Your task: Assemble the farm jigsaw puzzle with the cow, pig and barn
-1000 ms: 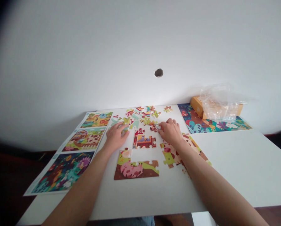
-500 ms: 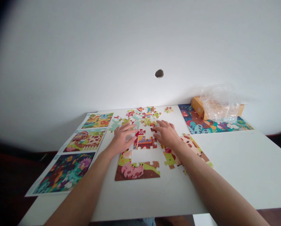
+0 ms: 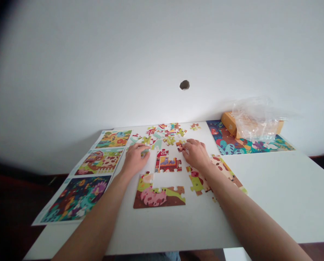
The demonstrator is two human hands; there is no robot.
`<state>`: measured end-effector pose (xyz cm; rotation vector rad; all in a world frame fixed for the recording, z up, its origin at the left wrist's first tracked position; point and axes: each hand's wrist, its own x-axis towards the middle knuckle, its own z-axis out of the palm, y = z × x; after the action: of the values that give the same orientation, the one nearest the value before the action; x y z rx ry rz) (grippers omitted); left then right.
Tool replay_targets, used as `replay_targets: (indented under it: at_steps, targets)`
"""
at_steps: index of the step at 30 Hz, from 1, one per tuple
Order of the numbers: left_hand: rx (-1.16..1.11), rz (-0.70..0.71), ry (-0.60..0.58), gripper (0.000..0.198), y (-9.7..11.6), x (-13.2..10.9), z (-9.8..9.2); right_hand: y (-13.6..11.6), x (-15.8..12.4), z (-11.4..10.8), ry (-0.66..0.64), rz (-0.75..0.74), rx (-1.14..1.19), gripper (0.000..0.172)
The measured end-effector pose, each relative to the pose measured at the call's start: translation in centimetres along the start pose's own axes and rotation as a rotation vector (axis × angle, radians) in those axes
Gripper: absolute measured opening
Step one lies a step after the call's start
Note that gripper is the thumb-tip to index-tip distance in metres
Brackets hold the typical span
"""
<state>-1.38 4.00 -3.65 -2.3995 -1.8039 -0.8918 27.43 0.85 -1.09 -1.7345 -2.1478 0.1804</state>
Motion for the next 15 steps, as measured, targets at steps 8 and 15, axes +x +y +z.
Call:
replay_targets:
  at_steps: [8, 15]
  targets:
    - [0.038, 0.042, -0.028, 0.029, 0.47, -0.17, -0.1, 0.14, 0.11, 0.21, -0.006, -0.004, -0.005, 0.021]
    - [0.004, 0.037, -0.106, 0.026, 0.95, -0.27, -0.22, 0.02, 0.05, 0.11, 0.003, -0.002, 0.01, 0.021]
